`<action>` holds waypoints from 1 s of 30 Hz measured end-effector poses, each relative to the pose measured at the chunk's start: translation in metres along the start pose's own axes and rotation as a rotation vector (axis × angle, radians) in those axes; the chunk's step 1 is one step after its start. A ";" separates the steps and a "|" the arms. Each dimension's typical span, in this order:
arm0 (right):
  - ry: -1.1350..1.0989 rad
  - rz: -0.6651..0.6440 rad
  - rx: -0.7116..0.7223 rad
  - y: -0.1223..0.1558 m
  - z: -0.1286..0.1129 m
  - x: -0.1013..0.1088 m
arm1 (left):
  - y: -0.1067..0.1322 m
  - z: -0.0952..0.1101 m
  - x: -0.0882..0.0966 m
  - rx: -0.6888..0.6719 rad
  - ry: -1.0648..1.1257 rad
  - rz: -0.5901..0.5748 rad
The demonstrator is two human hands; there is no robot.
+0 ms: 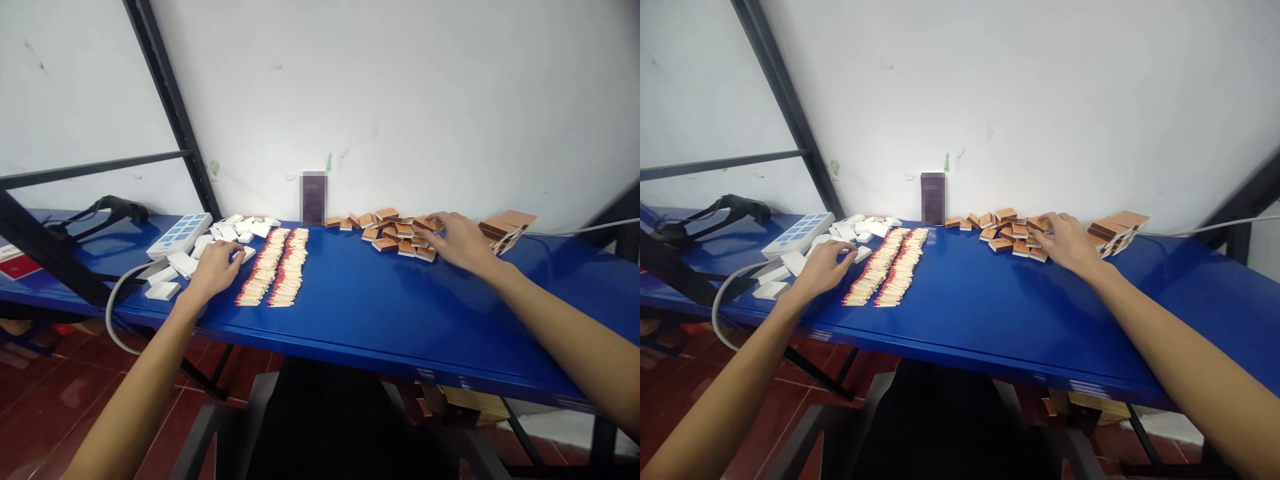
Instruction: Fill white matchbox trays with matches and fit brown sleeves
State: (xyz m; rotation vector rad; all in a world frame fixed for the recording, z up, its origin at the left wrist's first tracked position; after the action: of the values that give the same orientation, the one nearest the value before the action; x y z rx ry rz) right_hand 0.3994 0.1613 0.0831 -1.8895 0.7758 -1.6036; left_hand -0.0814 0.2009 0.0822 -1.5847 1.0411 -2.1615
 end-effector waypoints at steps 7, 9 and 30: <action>-0.210 -0.236 0.283 0.061 -0.096 0.017 | -0.001 -0.007 -0.014 -0.001 -0.067 -0.052; -0.208 -0.303 0.305 0.071 -0.106 0.011 | -0.003 0.002 0.004 -0.002 -0.056 -0.020; -0.764 -0.535 0.561 0.066 -0.288 -0.007 | 0.124 0.195 0.020 -0.424 0.639 -0.185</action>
State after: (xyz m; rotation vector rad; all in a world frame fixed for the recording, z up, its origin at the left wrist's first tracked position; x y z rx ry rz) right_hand 0.1081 0.1105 0.0738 -2.0966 -0.4839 -1.0251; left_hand 0.0644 0.0252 0.0406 -1.1735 1.6853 -2.8107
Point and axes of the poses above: each hand's wrist, its own y-axis away from the middle knuckle, its own x-axis out of the back of the hand, z = x × y, the point moved 9 cm from there along -y, towards the middle knuckle, and after that the axes turned 15 degrees about z, right-handed, at the moved point
